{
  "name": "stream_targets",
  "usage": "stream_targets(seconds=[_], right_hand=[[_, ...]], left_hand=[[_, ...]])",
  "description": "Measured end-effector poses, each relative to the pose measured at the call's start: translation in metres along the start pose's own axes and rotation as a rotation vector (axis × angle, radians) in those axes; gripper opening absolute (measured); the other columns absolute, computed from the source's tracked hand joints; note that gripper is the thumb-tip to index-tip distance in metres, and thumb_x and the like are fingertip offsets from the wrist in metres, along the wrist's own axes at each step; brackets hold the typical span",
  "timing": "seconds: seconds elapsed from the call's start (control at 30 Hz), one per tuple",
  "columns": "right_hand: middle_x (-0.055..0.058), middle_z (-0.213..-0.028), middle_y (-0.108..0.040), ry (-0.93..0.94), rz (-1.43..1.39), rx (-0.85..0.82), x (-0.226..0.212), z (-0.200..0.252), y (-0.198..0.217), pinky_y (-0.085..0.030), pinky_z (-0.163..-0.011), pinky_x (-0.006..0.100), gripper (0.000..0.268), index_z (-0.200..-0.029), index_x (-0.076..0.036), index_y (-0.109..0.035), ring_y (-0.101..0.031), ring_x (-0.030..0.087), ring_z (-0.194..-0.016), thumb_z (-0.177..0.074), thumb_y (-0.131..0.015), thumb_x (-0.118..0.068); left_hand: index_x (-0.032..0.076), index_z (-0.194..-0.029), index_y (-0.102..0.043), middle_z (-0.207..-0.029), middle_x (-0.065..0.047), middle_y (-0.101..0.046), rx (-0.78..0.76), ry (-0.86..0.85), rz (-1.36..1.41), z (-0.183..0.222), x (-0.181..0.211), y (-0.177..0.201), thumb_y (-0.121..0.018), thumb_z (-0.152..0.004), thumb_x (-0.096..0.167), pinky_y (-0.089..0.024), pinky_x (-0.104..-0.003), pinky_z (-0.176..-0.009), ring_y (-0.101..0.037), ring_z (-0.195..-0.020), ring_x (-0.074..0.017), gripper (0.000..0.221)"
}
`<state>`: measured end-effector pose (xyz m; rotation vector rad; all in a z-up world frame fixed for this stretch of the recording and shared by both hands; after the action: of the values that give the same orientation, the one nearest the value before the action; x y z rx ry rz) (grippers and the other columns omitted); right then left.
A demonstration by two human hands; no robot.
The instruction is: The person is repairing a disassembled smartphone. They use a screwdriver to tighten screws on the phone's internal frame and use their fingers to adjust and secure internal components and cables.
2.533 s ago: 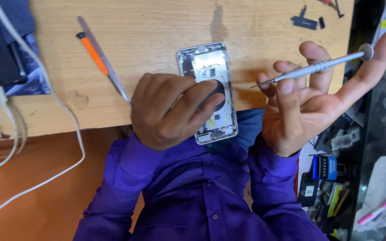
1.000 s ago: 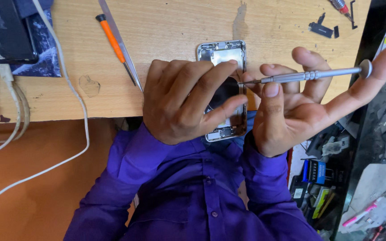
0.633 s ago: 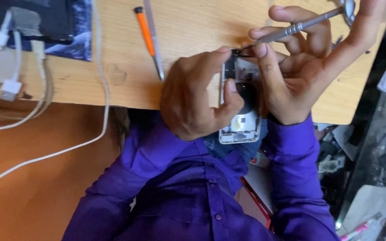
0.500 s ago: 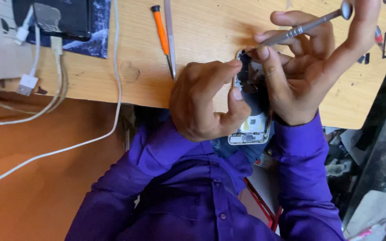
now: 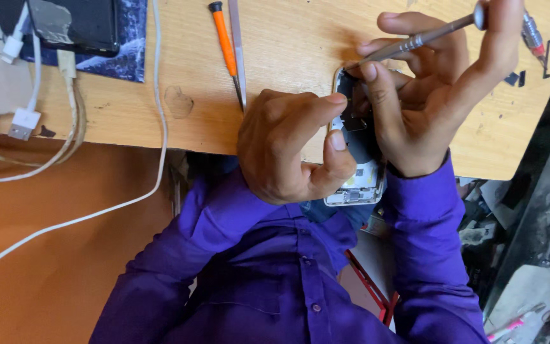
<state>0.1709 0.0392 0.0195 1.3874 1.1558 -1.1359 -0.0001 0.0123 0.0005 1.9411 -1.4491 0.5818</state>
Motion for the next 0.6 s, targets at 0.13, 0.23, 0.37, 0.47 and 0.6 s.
stream_targets(seconds=[0.13, 0.23, 0.37, 0.47, 0.6], right_hand=[[0.018, -0.142, -0.046, 0.371, 0.489, -0.159, 0.0, 0.01, -0.003, -0.064, -0.1, 0.034, 0.101, -0.163, -0.043, -0.001, -0.063, 0.03, -0.119, -0.119, -0.063, 0.024], [0.018, -0.142, -0.054, 0.384, 0.516, -0.197, -0.004, 0.014, -0.004, -0.065, -0.098, 0.032, 0.095, -0.163, -0.041, -0.004, -0.066, 0.028, -0.116, -0.119, -0.059, 0.024], [0.019, -0.126, -0.058, 0.46, 0.492, -0.252, -0.008, 0.006, -0.008, -0.064, -0.089, 0.033, 0.092, -0.163, -0.038, -0.015, -0.068, 0.025, -0.104, -0.111, -0.06, 0.023], [0.019, -0.119, -0.053, 0.52, 0.521, -0.245, -0.01, 0.004, -0.003, -0.066, -0.088, 0.034, 0.088, -0.162, -0.034, -0.024, -0.069, 0.025, -0.104, -0.111, -0.069, 0.022], [0.017, -0.128, -0.052, 0.483, 0.435, -0.283, -0.01, 0.002, 0.001, -0.063, -0.092, 0.032, 0.073, -0.159, -0.029, -0.029, -0.065, 0.021, -0.11, -0.121, -0.062, 0.023]], left_hand=[[0.002, -0.134, -0.047, -0.114, -0.012, -0.062, 0.034, -0.014, 0.015, 0.0, -0.001, -0.001, -0.068, -0.101, 0.007, -0.054, -0.038, -0.08, -0.065, -0.096, -0.0262, 0.04], [0.003, -0.135, -0.048, -0.114, -0.011, -0.061, 0.036, -0.019, 0.023, 0.0, 0.0, -0.001, -0.068, -0.101, 0.007, -0.054, -0.038, -0.08, -0.065, -0.096, -0.0268, 0.04], [0.003, -0.134, -0.048, -0.115, -0.011, -0.062, 0.002, -0.039, -0.01, 0.0, -0.001, 0.003, -0.067, -0.1, 0.006, -0.053, -0.039, -0.081, -0.066, -0.097, -0.0275, 0.039], [0.003, -0.136, -0.048, -0.119, -0.011, -0.062, 0.007, -0.033, 0.004, 0.001, -0.001, 0.001, -0.067, -0.103, 0.006, -0.054, -0.038, -0.083, -0.066, -0.1, -0.0273, 0.038], [0.003, -0.133, -0.051, -0.118, -0.011, -0.063, 0.006, -0.016, 0.012, -0.002, -0.001, 0.001, -0.067, -0.102, 0.007, -0.053, -0.039, -0.081, -0.065, -0.097, -0.0275, 0.035]])
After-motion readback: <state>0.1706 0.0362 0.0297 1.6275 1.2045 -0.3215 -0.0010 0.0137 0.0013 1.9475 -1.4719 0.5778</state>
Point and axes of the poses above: each hand's wrist, its own z-axis away from the middle knuckle, its own y-axis out of the back of the hand, x = y × z, the point moved 4 cm from there along -z, towards the middle knuckle
